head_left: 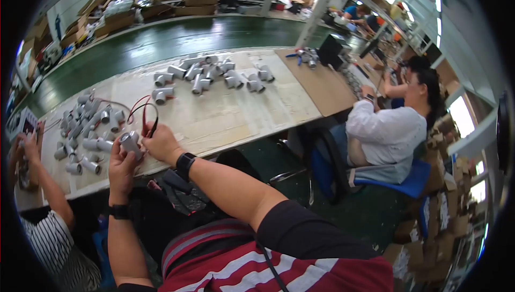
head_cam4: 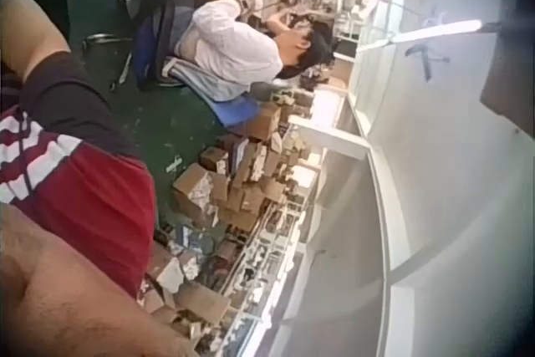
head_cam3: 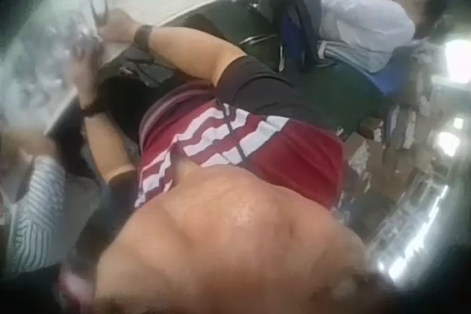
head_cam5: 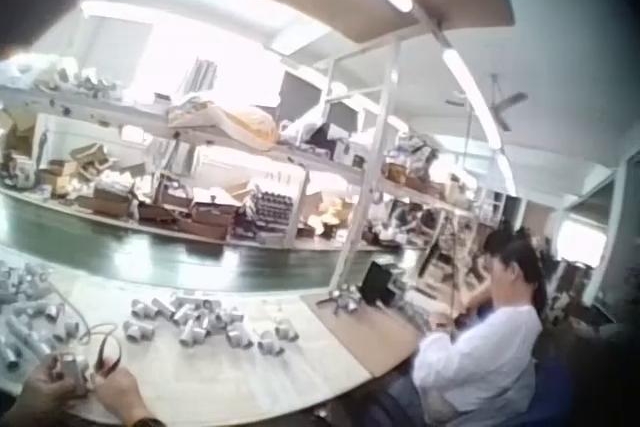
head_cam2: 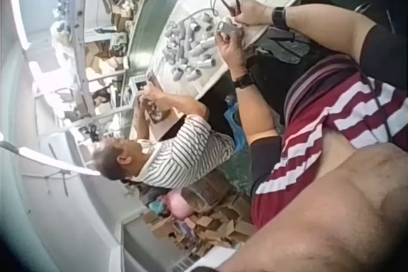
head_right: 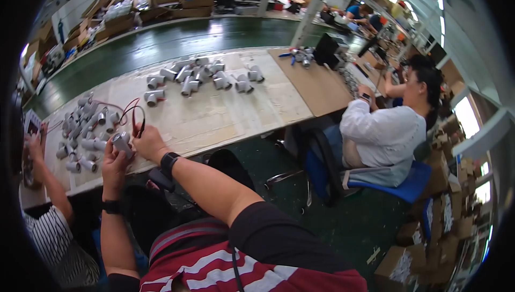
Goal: The person tests plastic pipe fittings by touching the internal components with a multimeter probe and placing them into a pile. After testing several fittings, the person moves the pile onto a conveyor belt.
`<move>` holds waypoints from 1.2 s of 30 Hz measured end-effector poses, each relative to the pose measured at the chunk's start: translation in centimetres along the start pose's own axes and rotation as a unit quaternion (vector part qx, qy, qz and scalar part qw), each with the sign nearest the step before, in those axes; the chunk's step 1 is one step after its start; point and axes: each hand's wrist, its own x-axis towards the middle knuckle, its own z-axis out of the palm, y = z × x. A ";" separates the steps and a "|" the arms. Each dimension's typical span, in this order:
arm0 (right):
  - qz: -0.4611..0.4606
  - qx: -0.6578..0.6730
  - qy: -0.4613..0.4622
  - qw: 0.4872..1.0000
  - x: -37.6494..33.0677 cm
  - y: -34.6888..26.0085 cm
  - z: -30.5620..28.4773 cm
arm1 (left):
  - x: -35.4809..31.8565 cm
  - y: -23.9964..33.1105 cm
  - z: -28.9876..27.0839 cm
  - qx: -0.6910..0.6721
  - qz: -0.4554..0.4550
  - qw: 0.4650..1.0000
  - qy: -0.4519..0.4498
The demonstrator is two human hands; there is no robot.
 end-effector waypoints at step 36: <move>-0.028 -0.030 -0.001 0.999 -0.1 -0.7 -0.9 | 0.8 -0.6 1.2 0.106 -0.004 0.990 0.095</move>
